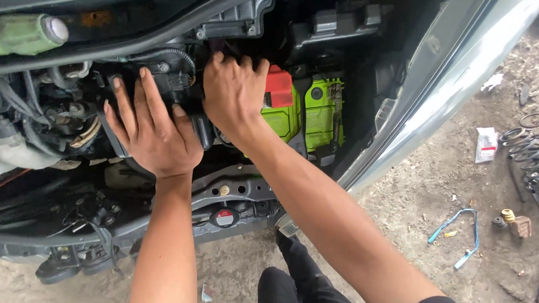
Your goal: The person uses a screwdriver to loosen and remove bolts from the front bumper and headlight area of a car. They then disconnect a wiring harness and remove a plastic cover from the engine bay.
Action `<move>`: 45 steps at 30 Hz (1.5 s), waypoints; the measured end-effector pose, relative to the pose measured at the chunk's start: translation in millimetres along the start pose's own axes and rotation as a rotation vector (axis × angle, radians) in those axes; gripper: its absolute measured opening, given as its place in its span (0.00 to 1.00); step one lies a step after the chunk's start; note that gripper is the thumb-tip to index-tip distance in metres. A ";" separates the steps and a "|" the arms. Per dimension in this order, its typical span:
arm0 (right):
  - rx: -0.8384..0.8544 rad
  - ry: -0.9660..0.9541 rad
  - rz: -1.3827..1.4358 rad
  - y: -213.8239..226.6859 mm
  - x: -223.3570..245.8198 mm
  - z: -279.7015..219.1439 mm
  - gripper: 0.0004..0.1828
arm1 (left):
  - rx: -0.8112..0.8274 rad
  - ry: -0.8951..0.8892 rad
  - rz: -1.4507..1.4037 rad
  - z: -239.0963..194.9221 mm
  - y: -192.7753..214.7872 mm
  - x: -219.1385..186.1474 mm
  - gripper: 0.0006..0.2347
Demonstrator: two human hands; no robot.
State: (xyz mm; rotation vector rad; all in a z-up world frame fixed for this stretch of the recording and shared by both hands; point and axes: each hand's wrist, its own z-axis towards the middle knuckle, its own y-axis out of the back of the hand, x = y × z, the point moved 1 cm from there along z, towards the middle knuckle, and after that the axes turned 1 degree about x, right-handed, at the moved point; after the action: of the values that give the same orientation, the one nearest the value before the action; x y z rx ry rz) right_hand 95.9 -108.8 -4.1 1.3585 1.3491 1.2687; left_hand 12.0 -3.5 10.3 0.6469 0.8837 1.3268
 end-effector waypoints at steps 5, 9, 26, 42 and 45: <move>0.075 -0.042 0.006 -1.2 -0.1 9.8 0.23 | 0.011 0.001 0.005 0.8 -0.7 -0.1 0.25; 0.087 -0.057 0.102 -2.6 -1.0 10.5 0.19 | 0.019 0.005 -0.001 1.5 1.0 -0.3 0.26; 0.049 -0.072 0.107 -6.1 0.5 9.6 0.23 | 0.030 0.006 -0.013 3.3 5.0 -2.1 0.24; -0.195 -0.112 0.079 -9.0 9.2 2.8 0.12 | -0.131 -0.079 0.077 -0.8 -16.5 10.3 0.24; -0.209 -0.106 0.060 -3.8 8.3 1.2 0.10 | -0.133 -0.061 0.067 -3.2 -20.1 11.5 0.25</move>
State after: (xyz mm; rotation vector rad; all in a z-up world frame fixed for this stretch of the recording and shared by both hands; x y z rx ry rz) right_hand 95.8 -100.1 -7.1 1.3087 1.0787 1.3194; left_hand 20.3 4.5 -10.1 0.6148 0.7231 1.4058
